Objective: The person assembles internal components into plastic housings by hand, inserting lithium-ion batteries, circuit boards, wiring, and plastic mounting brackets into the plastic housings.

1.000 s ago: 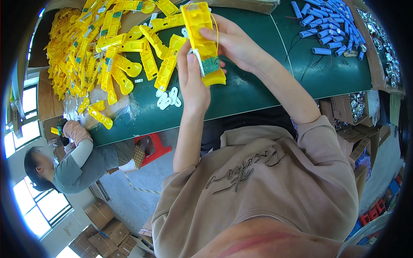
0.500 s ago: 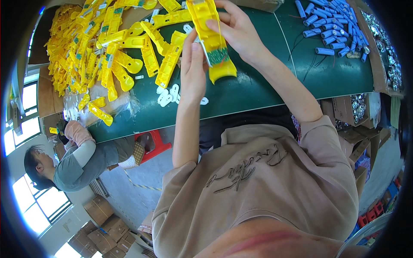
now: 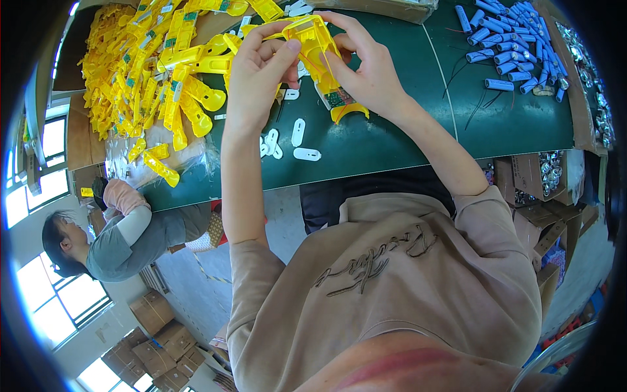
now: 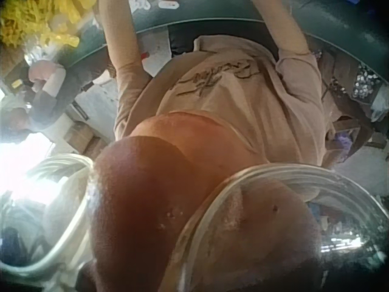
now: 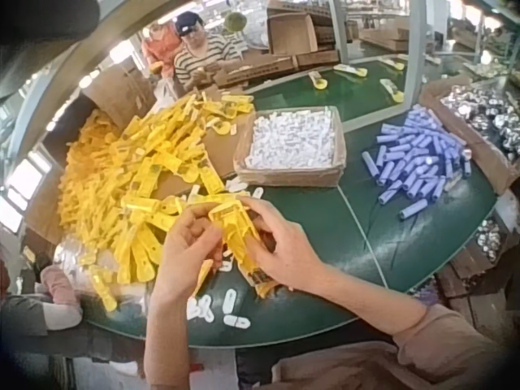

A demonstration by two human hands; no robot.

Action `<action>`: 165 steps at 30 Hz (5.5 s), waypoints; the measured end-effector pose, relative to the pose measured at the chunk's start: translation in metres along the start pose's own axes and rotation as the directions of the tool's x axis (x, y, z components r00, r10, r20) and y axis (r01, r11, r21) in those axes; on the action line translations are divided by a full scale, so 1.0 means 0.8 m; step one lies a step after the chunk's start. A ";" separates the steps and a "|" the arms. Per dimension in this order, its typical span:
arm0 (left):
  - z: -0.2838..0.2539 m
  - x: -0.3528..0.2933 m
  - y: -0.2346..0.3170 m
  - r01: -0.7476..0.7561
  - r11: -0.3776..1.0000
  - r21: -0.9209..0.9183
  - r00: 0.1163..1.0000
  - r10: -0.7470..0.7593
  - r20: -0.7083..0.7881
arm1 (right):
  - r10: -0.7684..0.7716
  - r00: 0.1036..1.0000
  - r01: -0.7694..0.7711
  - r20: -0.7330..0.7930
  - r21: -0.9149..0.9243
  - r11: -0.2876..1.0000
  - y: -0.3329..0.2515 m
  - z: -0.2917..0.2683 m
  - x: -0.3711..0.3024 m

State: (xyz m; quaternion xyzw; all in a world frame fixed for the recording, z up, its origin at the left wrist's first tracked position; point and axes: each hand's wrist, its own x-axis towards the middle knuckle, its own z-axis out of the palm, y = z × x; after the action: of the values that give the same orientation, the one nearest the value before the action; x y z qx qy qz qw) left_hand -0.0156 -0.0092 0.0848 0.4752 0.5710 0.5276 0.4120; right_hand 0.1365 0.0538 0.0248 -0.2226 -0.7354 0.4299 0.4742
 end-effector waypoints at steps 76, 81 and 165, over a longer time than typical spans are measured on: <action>0.051 0.002 -0.091 -0.051 0.905 -0.421 0.972 -0.053 -0.230 | -0.378 0.909 0.240 -0.173 -0.524 0.817 0.038 0.046 0.000; 0.033 0.010 -0.071 -0.106 0.823 -0.558 0.968 -0.042 -0.246 | -0.434 0.897 0.297 -0.086 -0.610 0.735 0.043 0.050 -0.003; 0.018 -0.005 -0.111 -0.085 0.996 -0.011 0.885 0.070 -0.460 | -0.079 0.989 0.125 0.125 -0.426 0.896 0.037 0.067 -0.007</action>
State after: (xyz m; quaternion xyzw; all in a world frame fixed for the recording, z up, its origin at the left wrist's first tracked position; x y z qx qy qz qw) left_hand -0.0107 -0.0092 -0.0049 0.3533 0.6245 0.6496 0.2513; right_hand 0.0892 0.0427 -0.0126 -0.2605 -0.8468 0.2417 0.3958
